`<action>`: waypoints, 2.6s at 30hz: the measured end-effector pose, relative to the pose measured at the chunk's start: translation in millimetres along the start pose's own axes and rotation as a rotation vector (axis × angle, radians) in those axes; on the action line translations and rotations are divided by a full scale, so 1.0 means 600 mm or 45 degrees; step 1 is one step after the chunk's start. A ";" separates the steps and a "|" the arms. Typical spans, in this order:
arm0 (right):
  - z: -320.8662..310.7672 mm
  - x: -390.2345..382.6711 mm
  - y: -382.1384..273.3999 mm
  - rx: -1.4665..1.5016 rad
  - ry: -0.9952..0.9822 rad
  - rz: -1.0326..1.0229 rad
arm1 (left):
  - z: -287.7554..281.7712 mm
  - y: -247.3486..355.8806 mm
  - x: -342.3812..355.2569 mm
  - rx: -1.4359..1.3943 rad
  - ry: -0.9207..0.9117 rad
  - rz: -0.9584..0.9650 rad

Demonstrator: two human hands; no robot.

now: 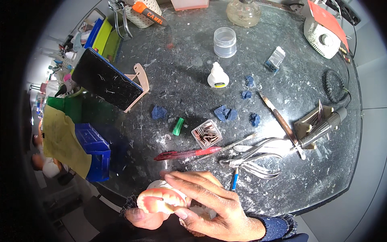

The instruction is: The person grinds a denture using a rotary tool, mounts it onto a dental cast to mark it with a pencil, trims around the edges with a carving blade, and grinds the denture again with the rotary tool.

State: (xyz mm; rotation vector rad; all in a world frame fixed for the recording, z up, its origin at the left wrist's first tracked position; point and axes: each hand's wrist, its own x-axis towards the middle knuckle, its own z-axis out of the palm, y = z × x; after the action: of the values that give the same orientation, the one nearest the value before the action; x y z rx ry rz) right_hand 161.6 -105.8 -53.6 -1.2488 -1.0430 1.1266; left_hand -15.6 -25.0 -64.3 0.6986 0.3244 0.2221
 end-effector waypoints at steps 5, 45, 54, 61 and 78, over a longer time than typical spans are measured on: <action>-0.003 0.001 -0.002 0.012 -0.003 0.008 | -0.003 -0.014 0.011 0.009 -0.059 0.163; -0.067 -0.031 -0.017 -1.326 0.046 0.049 | 0.004 -0.005 0.015 0.107 0.541 0.611; -0.074 -0.068 0.015 -1.510 -0.177 0.007 | 0.002 -0.019 0.011 -0.181 0.413 0.477; 0.015 -0.027 0.001 -0.111 0.826 -0.205 | 0.014 -0.009 0.015 -0.176 0.483 0.412; 0.047 -0.017 -0.035 -0.282 0.284 -0.099 | 0.003 -0.059 -0.008 -0.132 0.733 0.447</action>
State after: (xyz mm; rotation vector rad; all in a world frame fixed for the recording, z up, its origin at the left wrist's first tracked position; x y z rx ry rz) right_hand 133.1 -111.3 -30.9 -1.4594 -1.0562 0.8075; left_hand -16.2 -54.0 -85.2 0.5753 0.7335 0.7754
